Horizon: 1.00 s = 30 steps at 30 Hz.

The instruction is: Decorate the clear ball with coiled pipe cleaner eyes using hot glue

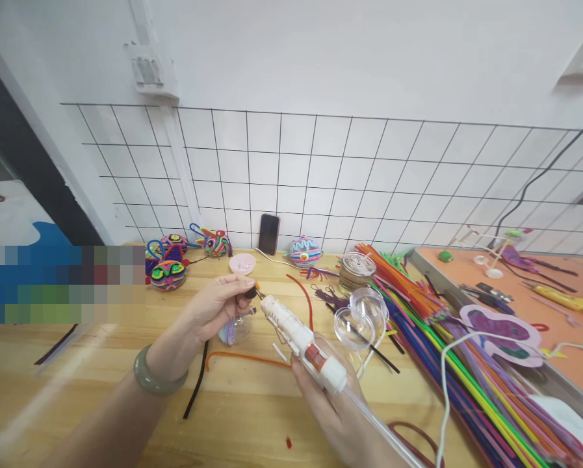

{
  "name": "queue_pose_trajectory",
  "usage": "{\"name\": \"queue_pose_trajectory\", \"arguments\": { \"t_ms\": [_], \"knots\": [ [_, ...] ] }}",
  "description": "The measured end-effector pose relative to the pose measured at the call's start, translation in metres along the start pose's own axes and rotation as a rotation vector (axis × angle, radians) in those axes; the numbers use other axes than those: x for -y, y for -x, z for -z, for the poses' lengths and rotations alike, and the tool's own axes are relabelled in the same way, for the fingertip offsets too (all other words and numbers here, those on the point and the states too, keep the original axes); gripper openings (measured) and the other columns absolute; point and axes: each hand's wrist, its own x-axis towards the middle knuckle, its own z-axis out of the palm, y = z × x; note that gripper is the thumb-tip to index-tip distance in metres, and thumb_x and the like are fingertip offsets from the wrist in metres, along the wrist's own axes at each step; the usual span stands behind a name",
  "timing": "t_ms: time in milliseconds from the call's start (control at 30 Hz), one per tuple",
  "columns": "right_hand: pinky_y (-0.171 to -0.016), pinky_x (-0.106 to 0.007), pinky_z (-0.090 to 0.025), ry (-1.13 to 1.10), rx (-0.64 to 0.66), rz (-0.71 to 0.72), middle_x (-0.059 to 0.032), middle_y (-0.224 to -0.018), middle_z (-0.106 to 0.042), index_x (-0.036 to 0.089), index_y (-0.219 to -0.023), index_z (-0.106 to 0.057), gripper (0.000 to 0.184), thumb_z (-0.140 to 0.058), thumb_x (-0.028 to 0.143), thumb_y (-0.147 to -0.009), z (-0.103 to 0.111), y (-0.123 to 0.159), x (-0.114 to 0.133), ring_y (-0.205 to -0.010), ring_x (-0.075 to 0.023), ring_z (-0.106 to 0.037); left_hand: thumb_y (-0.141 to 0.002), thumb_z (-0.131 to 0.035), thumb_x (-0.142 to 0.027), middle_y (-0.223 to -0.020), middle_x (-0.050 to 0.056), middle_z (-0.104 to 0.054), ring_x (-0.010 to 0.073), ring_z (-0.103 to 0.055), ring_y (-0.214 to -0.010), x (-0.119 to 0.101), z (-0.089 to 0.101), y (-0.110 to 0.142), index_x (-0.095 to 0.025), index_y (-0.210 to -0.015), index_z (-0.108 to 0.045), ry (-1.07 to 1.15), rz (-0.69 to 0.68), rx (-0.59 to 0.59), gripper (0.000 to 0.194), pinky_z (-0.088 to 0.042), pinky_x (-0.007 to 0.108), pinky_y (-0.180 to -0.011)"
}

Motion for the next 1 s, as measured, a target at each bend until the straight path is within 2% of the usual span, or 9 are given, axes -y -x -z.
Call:
{"name": "queue_pose_trajectory", "arguments": {
  "t_ms": [167, 633, 833, 1000],
  "knots": [
    [-0.052, -0.024, -0.042, 0.006, -0.011, -0.03, 0.0013, -0.061, -0.047, 0.02, -0.08, -0.05, 0.016, -0.043, 0.03, -0.089, -0.001, -0.001, -0.001, -0.055, -0.0136, -0.048, -0.062, -0.074, -0.022, -0.058, -0.003, -0.054, 0.0032, -0.044, -0.045, 0.0, 0.001, 0.0, -0.012, -0.064, -0.064, 0.005, 0.0, 0.003, 0.015, -0.039, 0.02, -0.05],
    [-0.05, -0.025, -0.043, 0.033, -0.009, -0.025, 0.0019, -0.056, -0.048, 0.02, -0.083, -0.054, 0.018, -0.044, 0.034, -0.088, 0.0, 0.001, -0.001, -0.051, -0.0146, -0.049, -0.061, -0.075, -0.022, -0.06, -0.002, -0.054, 0.0036, -0.044, -0.046, -0.001, 0.001, 0.0, -0.011, -0.065, -0.064, -0.01, -0.003, -0.007, 0.016, -0.039, 0.02, -0.05],
    [-0.052, -0.025, -0.045, 0.051, -0.01, -0.014, 0.0008, -0.06, -0.048, 0.02, -0.079, -0.052, 0.019, -0.041, 0.033, -0.09, 0.0, -0.001, 0.0, -0.055, -0.0146, -0.051, -0.06, -0.075, -0.023, -0.06, -0.001, -0.054, 0.0035, -0.043, -0.046, -0.004, 0.0, 0.001, -0.011, -0.065, -0.064, 0.002, -0.009, -0.001, 0.017, -0.035, 0.018, -0.046],
    [-0.058, -0.027, -0.048, 0.096, -0.034, -0.012, -0.0005, -0.063, -0.054, 0.022, -0.073, -0.054, 0.019, -0.047, 0.032, -0.087, 0.005, 0.002, -0.012, -0.06, -0.0164, -0.055, -0.058, -0.076, -0.024, -0.061, 0.0, -0.055, 0.0035, -0.043, -0.046, -0.007, 0.002, 0.002, -0.011, -0.063, -0.063, 0.006, -0.04, -0.014, 0.019, -0.03, 0.017, -0.044]
  ]
}}
